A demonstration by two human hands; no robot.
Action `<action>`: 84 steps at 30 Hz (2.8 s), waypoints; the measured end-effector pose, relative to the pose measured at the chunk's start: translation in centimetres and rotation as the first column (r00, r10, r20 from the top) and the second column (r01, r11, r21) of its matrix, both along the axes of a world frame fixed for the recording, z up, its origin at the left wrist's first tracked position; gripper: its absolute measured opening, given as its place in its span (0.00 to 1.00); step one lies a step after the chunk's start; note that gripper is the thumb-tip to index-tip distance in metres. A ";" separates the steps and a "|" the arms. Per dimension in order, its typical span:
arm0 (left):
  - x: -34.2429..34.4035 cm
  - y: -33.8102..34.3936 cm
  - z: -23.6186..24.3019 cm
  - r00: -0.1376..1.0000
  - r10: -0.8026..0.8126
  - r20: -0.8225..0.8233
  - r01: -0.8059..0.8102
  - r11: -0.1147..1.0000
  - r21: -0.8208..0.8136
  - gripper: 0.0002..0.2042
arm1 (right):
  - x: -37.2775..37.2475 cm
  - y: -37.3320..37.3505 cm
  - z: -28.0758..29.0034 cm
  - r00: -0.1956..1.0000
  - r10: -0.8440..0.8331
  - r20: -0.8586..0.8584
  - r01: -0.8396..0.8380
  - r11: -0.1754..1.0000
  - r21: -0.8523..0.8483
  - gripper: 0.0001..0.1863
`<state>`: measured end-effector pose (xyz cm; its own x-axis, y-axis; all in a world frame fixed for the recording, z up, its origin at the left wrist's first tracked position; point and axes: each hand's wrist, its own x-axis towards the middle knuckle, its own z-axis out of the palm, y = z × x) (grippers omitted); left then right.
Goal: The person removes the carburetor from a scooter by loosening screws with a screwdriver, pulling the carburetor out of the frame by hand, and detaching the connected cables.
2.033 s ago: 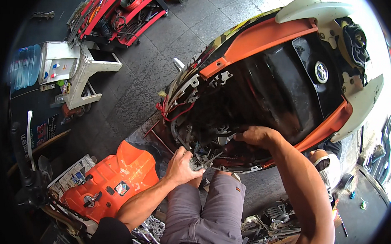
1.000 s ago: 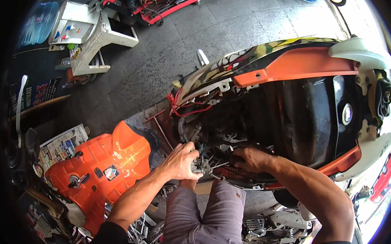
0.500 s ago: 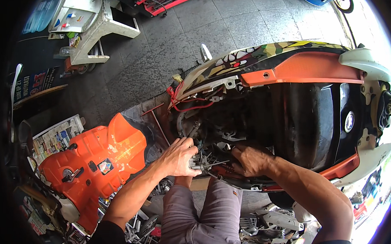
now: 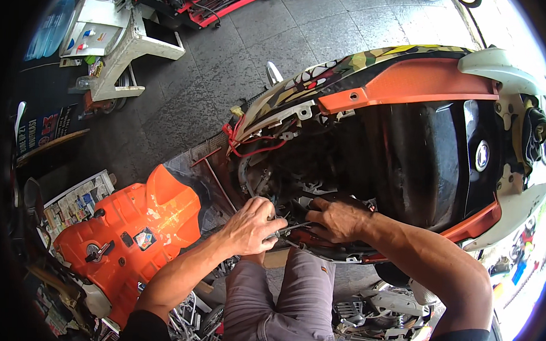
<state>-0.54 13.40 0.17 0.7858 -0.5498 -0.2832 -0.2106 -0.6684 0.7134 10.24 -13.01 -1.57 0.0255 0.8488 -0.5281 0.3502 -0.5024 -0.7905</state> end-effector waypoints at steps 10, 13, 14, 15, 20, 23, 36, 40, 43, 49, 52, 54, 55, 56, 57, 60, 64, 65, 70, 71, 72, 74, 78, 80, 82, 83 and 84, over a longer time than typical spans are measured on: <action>0.1 0.2 -0.8 0.999 0.012 -0.039 -0.015 0.999 -0.052 0.14 | -1.3 1.7 -1.6 0.981 0.025 0.194 -0.041 0.996 0.082 0.15; 0.1 0.4 -0.9 0.999 0.016 -0.043 -0.019 0.998 -0.061 0.14 | -1.3 1.8 -0.9 0.976 -0.014 0.216 -0.004 0.997 0.080 0.14; 0.2 0.3 -1.0 0.999 0.013 -0.041 -0.016 0.998 -0.065 0.14 | -1.2 1.8 -0.5 0.976 -0.019 0.219 0.005 0.998 0.066 0.14; 0.3 0.2 -1.0 0.999 0.015 -0.046 -0.018 0.997 -0.069 0.14 | -1.2 1.7 -0.3 0.975 -0.025 0.222 0.014 0.998 0.053 0.14; 0.3 0.1 -1.0 0.998 0.016 -0.055 -0.020 0.998 -0.066 0.14 | -0.9 1.7 -1.4 0.992 -0.019 0.124 0.012 0.999 0.050 0.15; 0.5 0.0 -1.0 0.999 0.018 -0.046 -0.021 0.997 -0.070 0.15 | 0.2 2.5 -0.7 0.999 0.045 -0.011 -0.046 0.996 -0.082 0.15; -0.1 -3.0 -0.7 0.986 -0.010 0.168 -0.009 0.993 0.115 0.12 | -0.3 4.0 0.9 1.000 0.002 0.002 -0.002 0.977 -0.211 0.16; -0.3 -2.4 -0.9 0.984 -0.033 0.177 0.020 0.997 0.072 0.11 | -0.7 2.5 1.1 0.996 -0.014 0.087 0.032 0.977 -0.211 0.24; -0.1 -2.2 -0.9 0.978 -0.041 0.204 0.030 0.998 0.056 0.11 | 0.5 1.0 1.2 0.987 0.143 0.074 -0.106 0.925 -0.365 0.25; 0.3 -2.3 -1.0 0.972 -0.086 0.217 0.078 0.996 0.046 0.12 | 0.4 -1.4 -0.7 0.997 -0.077 -0.009 0.074 0.985 -0.154 0.24; 0.7 -1.9 -0.9 0.977 -0.089 0.192 0.084 0.996 0.036 0.12 | 0.7 -0.7 0.3 0.958 -0.254 -0.136 0.229 0.957 -0.178 0.25; 1.2 -1.8 -1.1 0.977 -0.091 0.195 0.086 0.996 0.034 0.12 | 0.6 -0.3 0.1 0.972 -0.200 -0.123 0.174 0.965 -0.197 0.26; 1.2 -1.7 -1.1 0.978 -0.085 0.190 0.083 0.996 0.021 0.12 | 0.6 -0.2 0.0 0.983 -0.142 -0.118 0.113 0.969 -0.221 0.26; 1.1 -1.7 -1.1 0.980 -0.079 0.180 0.079 0.997 0.008 0.12 | 0.7 0.0 -0.1 0.983 -0.144 -0.117 0.116 0.969 -0.219 0.26; 1.1 -1.7 -1.1 0.980 -0.082 0.181 0.082 0.997 0.009 0.12 | 0.9 0.2 -0.2 0.986 -0.109 -0.124 0.073 0.962 -0.265 0.25; 1.3 -1.7 -1.2 0.979 -0.088 0.184 0.086 0.996 0.015 0.12 | 1.0 0.3 -0.8 0.991 -0.065 -0.117 0.030 0.960 -0.279 0.25; 1.4 -1.5 -1.1 0.976 -0.113 0.185 0.108 0.994 0.033 0.11 | 1.3 0.8 1.3 0.997 -0.078 -0.019 0.072 0.974 -0.217 0.24; 1.6 -1.6 -1.2 0.977 -0.119 0.179 0.115 0.993 0.030 0.11 | 0.8 0.5 1.2 0.996 -0.084 -0.013 0.079 0.972 -0.220 0.24; 1.9 -1.6 -1.2 0.983 -0.104 0.151 0.106 0.994 -0.005 0.11 | 0.5 0.2 1.5 0.990 -0.144 0.004 0.139 0.952 -0.272 0.26; 1.9 -1.6 -1.1 0.984 -0.101 0.144 0.104 0.995 -0.012 0.12 | 0.5 0.1 1.5 0.993 -0.112 -0.030 0.093 0.926 -0.365 0.28; 1.9 -1.7 -1.1 0.984 -0.104 0.144 0.107 0.994 -0.013 0.12 | 0.6 0.1 1.4 0.993 -0.116 -0.031 0.097 0.925 -0.367 0.28; 2.1 -1.6 -0.9 0.984 -0.101 0.148 0.100 0.995 0.014 0.11 | 1.0 -0.1 1.0 0.994 -0.063 -0.087 0.035 0.954 -0.297 0.30; 2.1 -1.7 -1.1 0.980 -0.105 0.169 0.108 0.994 -0.003 0.11 | 0.0 -0.1 0.4 0.993 -0.102 0.067 0.112 0.978 -0.173 0.29; 2.2 -1.6 -1.0 0.982 -0.104 0.159 0.105 0.994 -0.003 0.11 | -0.6 0.3 0.4 0.982 -0.159 0.101 0.176 0.965 -0.196 0.27; 2.1 -1.5 -1.2 0.981 -0.104 0.165 0.106 0.994 -0.001 0.12 | 0.1 0.4 1.4 0.988 -0.141 0.057 0.151 0.959 -0.241 0.27; 2.0 -1.7 -1.1 0.980 -0.105 0.171 0.108 0.994 -0.006 0.12 | 0.4 0.2 2.0 0.992 -0.127 0.014 0.125 0.948 -0.291 0.27; 2.1 -1.8 -1.0 0.980 -0.108 0.169 0.111 0.994 -0.007 0.12 | 0.4 -0.1 1.4 0.992 -0.130 0.011 0.127 0.948 -0.293 0.27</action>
